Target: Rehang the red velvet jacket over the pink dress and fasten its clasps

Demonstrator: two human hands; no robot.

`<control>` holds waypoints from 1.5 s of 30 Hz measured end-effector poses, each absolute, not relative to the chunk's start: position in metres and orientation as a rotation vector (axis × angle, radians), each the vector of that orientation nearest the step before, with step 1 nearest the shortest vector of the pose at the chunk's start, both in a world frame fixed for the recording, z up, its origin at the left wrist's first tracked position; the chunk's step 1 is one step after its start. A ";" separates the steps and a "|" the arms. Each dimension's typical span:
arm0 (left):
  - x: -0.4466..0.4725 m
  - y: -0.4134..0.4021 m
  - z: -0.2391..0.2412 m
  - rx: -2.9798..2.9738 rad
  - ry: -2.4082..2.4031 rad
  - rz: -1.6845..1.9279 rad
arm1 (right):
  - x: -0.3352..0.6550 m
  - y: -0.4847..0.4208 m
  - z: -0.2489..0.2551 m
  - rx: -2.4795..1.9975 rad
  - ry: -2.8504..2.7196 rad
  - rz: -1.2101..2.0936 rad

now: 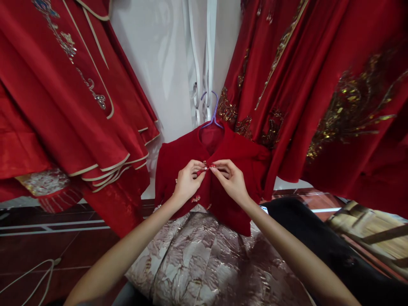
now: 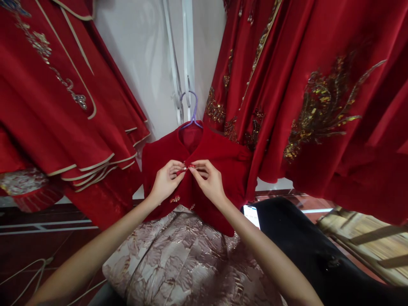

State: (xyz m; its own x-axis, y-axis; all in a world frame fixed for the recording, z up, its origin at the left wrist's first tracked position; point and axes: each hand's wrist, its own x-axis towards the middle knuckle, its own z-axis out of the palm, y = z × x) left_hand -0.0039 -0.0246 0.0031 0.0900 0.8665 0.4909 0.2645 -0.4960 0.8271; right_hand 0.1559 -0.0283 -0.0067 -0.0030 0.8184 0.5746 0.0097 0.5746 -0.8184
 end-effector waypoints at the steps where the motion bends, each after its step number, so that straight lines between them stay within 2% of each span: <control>1: -0.004 -0.025 0.004 1.823 1.105 1.425 | 0.156 -0.029 -0.006 -0.761 -1.459 0.733; 12: -0.006 -0.035 0.021 2.037 1.103 1.322 | 0.157 -0.032 -0.003 -0.768 -1.465 0.621; 27: -0.008 -0.022 0.023 2.229 1.193 1.218 | 0.150 -0.036 -0.011 -0.769 -1.355 0.669; 45: -0.014 -0.016 0.063 2.650 1.148 0.862 | 0.149 -0.029 -0.013 -0.777 -1.384 0.665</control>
